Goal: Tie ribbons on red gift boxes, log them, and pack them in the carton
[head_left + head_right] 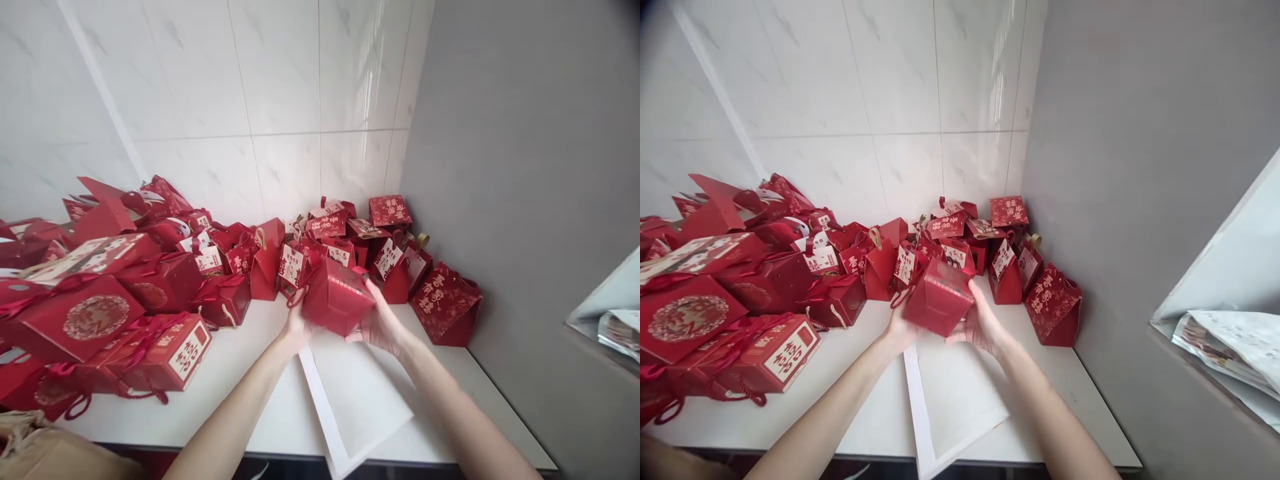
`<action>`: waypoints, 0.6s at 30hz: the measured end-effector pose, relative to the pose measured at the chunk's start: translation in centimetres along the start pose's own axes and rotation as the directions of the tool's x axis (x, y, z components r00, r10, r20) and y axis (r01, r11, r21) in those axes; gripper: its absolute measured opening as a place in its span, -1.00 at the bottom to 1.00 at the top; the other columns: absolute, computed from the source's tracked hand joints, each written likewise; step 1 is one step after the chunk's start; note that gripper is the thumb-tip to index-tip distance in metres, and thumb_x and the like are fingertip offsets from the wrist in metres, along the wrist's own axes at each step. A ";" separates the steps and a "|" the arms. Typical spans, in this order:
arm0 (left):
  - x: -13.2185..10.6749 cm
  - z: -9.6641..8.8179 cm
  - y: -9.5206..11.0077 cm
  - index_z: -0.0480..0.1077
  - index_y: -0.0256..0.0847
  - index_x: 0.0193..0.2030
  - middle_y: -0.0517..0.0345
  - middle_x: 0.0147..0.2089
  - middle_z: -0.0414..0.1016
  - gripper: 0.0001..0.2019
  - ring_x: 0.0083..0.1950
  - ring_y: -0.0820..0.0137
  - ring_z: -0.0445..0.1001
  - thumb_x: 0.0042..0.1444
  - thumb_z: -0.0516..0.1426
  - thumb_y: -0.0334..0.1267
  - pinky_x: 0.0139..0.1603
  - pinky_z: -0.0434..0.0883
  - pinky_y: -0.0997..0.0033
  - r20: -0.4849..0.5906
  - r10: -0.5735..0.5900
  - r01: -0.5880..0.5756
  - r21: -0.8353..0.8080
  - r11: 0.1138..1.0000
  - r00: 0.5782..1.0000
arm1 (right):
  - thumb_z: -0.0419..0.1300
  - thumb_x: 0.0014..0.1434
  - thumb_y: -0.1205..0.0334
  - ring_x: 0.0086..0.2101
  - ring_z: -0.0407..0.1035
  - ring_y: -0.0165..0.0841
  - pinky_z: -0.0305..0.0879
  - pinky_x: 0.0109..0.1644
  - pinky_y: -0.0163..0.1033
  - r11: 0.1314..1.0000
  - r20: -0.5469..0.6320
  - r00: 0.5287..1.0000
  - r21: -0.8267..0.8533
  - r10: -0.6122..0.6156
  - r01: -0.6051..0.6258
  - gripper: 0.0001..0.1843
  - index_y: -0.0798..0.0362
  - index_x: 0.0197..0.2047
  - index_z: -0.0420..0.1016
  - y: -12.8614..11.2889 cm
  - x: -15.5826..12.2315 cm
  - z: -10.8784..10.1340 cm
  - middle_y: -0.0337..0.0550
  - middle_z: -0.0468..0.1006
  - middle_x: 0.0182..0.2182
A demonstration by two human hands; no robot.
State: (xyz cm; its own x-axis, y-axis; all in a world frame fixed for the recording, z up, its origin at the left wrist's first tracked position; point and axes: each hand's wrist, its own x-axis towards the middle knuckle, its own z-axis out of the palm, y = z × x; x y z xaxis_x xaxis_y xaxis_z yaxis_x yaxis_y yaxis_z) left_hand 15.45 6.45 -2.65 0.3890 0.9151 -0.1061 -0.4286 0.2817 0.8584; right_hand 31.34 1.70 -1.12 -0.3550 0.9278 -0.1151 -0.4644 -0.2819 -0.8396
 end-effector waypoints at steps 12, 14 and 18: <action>-1.1 -2.2 4.5 0.34 -0.24 -0.31 0.11 -0.33 0.44 -0.84 -0.36 0.38 0.43 -0.04 0.02 -0.27 -0.36 0.38 0.39 -0.260 0.024 -0.039 -0.052 0.998 0.965 | -0.16 0.18 -0.32 -0.43 0.46 -0.32 0.49 -0.47 -0.24 0.991 0.015 0.994 0.079 0.109 -0.110 -0.36 0.02 0.04 0.23 -0.6 -0.3 0.4 -0.08 0.46 -0.33; -1.4 -2.8 6.2 0.34 -0.24 -0.23 0.05 -0.25 0.45 -0.75 -0.27 0.32 0.46 0.03 -0.02 -0.16 -0.32 0.41 0.31 -0.309 0.069 -0.065 0.021 0.998 0.949 | -0.13 0.16 -0.32 -0.45 0.45 -0.32 0.48 -0.48 -0.26 0.995 0.026 0.995 0.024 0.094 -0.094 -0.35 0.05 0.01 0.27 -0.5 -0.3 0.5 -0.08 0.46 -0.35; -2.9 -1.8 8.7 0.37 -0.22 -0.10 -0.08 -0.11 0.46 -0.54 -0.14 0.19 0.46 0.00 0.07 0.10 -0.33 0.43 0.27 -0.123 0.027 0.031 0.443 0.896 0.992 | 0.07 0.12 -0.22 -0.36 0.45 -0.28 0.42 -0.53 -0.32 0.991 -0.007 1.000 -0.133 -0.030 0.028 -0.44 0.04 0.01 0.28 0.4 -0.2 0.6 -0.03 0.50 -0.26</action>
State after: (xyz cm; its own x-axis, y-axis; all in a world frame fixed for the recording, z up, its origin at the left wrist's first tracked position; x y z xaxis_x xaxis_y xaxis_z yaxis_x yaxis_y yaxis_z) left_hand 9.08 6.78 4.22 0.2744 0.9508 -0.1441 -0.0107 0.1529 0.9882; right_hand 30.72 1.20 -1.13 -0.3357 0.9373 -0.0937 -0.3619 -0.2202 -0.9058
